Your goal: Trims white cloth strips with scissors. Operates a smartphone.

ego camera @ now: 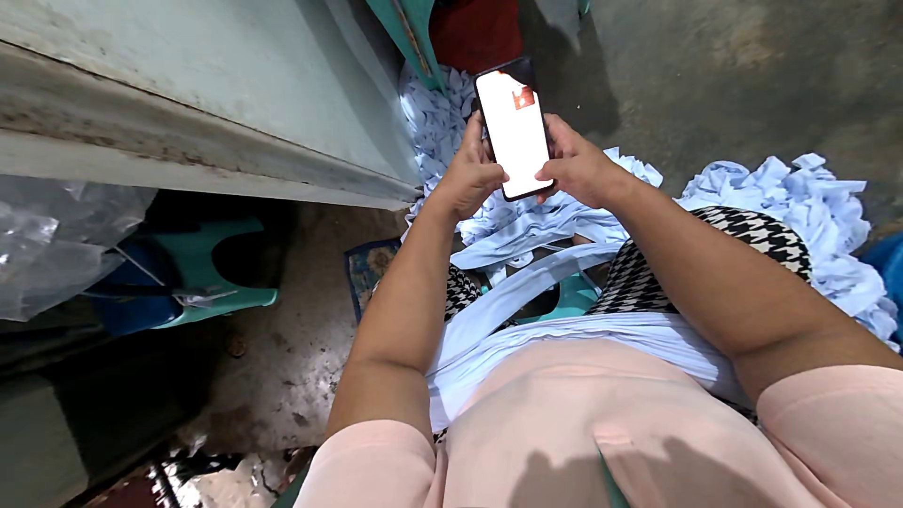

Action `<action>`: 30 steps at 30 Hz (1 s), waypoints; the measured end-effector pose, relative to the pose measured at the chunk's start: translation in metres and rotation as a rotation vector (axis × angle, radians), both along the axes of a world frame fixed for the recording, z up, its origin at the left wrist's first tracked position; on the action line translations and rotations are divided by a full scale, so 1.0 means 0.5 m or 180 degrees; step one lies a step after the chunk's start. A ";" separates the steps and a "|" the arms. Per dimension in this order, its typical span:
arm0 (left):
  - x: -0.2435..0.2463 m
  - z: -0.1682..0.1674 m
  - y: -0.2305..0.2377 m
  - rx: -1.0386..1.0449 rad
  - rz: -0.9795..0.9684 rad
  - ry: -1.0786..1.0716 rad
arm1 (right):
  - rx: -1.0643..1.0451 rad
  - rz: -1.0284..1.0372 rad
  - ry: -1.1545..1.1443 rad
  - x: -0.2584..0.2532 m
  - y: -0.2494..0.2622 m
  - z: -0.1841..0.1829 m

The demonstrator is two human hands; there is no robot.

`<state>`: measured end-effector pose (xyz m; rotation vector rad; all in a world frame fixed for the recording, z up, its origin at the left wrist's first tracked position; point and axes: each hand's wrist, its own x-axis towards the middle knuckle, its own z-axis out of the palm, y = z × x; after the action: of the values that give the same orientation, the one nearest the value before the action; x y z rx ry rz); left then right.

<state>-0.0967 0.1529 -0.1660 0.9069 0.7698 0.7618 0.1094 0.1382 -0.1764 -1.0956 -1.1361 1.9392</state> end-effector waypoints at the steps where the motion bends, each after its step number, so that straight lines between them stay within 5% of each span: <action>1: 0.000 0.000 0.000 0.0003 0.0000 -0.0009 | 0.0004 -0.0004 0.0005 0.000 0.000 -0.001; 30: -0.002 -0.002 0.001 0.0017 0.0010 0.0010 | -0.0100 0.0045 0.0183 0.009 0.008 -0.002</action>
<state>-0.0975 0.1533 -0.1668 0.9120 0.7725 0.7657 0.1137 0.1421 -0.1775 -1.0442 -1.0886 1.9929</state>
